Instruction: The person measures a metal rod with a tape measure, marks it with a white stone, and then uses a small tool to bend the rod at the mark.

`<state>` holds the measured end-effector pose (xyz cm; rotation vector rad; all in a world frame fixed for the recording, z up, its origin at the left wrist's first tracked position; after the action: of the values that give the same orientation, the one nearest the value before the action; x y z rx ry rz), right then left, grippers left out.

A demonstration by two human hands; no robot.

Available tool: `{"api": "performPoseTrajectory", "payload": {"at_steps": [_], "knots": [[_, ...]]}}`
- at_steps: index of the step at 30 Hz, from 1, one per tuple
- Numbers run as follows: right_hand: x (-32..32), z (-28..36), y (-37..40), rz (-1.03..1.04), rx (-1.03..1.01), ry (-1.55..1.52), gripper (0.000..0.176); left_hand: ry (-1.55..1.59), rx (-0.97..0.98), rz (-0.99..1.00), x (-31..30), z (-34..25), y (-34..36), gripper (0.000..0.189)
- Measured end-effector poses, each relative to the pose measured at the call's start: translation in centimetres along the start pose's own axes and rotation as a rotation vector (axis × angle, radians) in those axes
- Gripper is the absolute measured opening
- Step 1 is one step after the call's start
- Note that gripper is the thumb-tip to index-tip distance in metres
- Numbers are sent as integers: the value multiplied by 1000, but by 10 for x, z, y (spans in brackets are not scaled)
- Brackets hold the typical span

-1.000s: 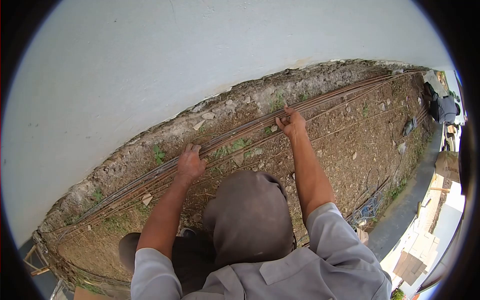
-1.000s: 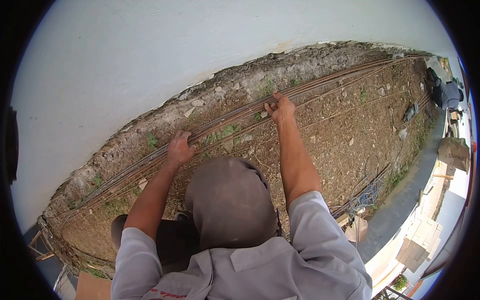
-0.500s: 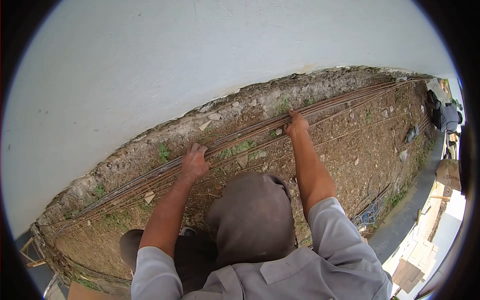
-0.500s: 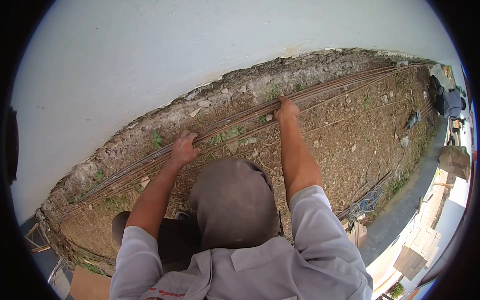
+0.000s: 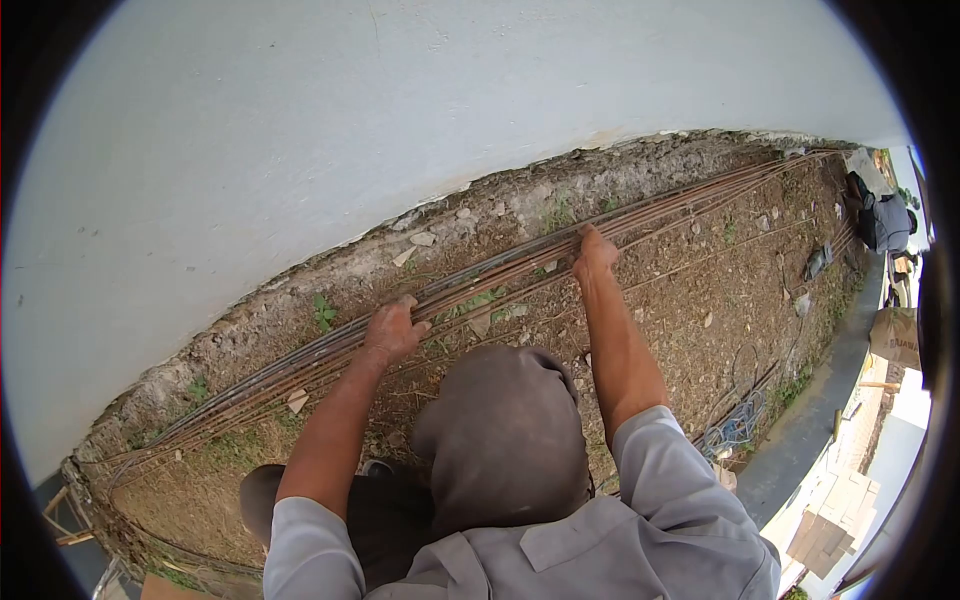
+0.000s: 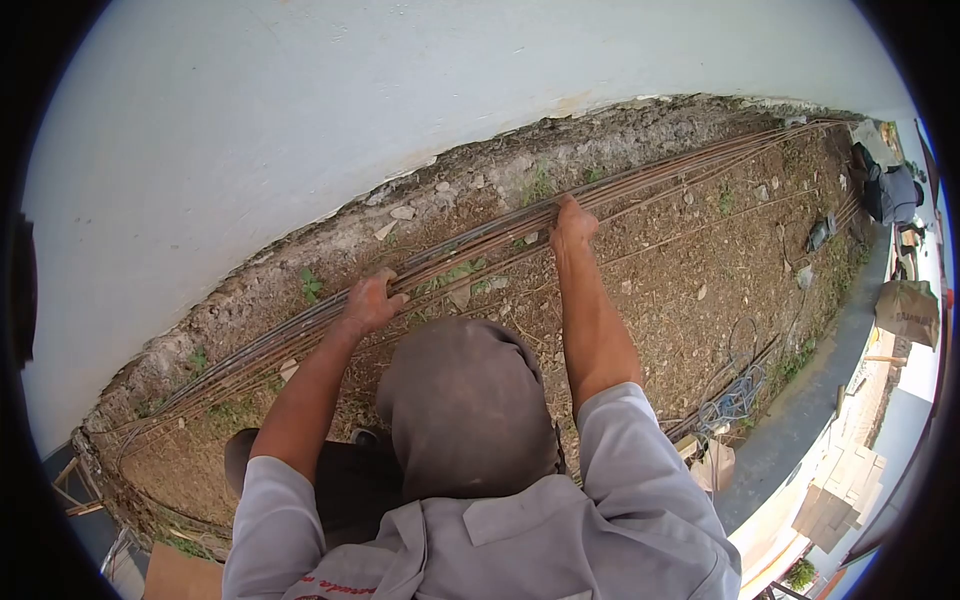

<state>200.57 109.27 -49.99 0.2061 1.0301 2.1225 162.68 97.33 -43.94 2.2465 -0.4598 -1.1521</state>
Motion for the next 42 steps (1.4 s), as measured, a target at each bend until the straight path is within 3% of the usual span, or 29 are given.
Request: {"api": "performPoseTrajectory", "payload": {"at_steps": [7,9,14,16,17,19,21,24,26,35,38,40,42], "knots": [[-13,0,2,-9,-51,-39,20,77,-51,151,5,10,-14,41],[-11,-4,1,58,1,17,11,191,-130,344,23,14,-12,37],[-27,4,14,165,12,113,13,303,-138,305,30,23,-15,35],[-40,36,17,259,-334,512,19,324,-134,297,28,21,-17,35],[-58,33,19,253,-334,515,19,337,-133,299,27,21,-15,35],[-87,49,43,172,-720,906,27,357,-129,307,25,19,-14,35],[-118,14,38,280,-719,1190,33,348,-125,322,27,19,-16,34],[-153,-18,57,243,-636,1413,36,420,-133,328,32,25,-20,33],[-151,-39,75,393,-799,1586,46,405,-133,321,27,20,-16,33],[-151,-46,90,223,-822,1668,53,256,-88,195,15,19,-16,45],[-150,-47,90,260,-851,1634,45,240,-117,238,18,21,-12,48],[-152,-52,83,300,-812,1594,51,89,-26,187,14,16,-13,46],[-147,-60,72,456,-937,1504,35,61,41,76,12,17,-15,43]]}}
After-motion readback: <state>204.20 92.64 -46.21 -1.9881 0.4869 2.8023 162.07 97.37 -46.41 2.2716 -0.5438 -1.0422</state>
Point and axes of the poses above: each hand's wrist, its own y-axis away from the middle knuckle, its own x-axis out of the palm, z = x × y, the point moved 10 cm from there along -y, towards the middle knuckle, and after that the axes turned 4 degrees about y, right-handed, at the moved point
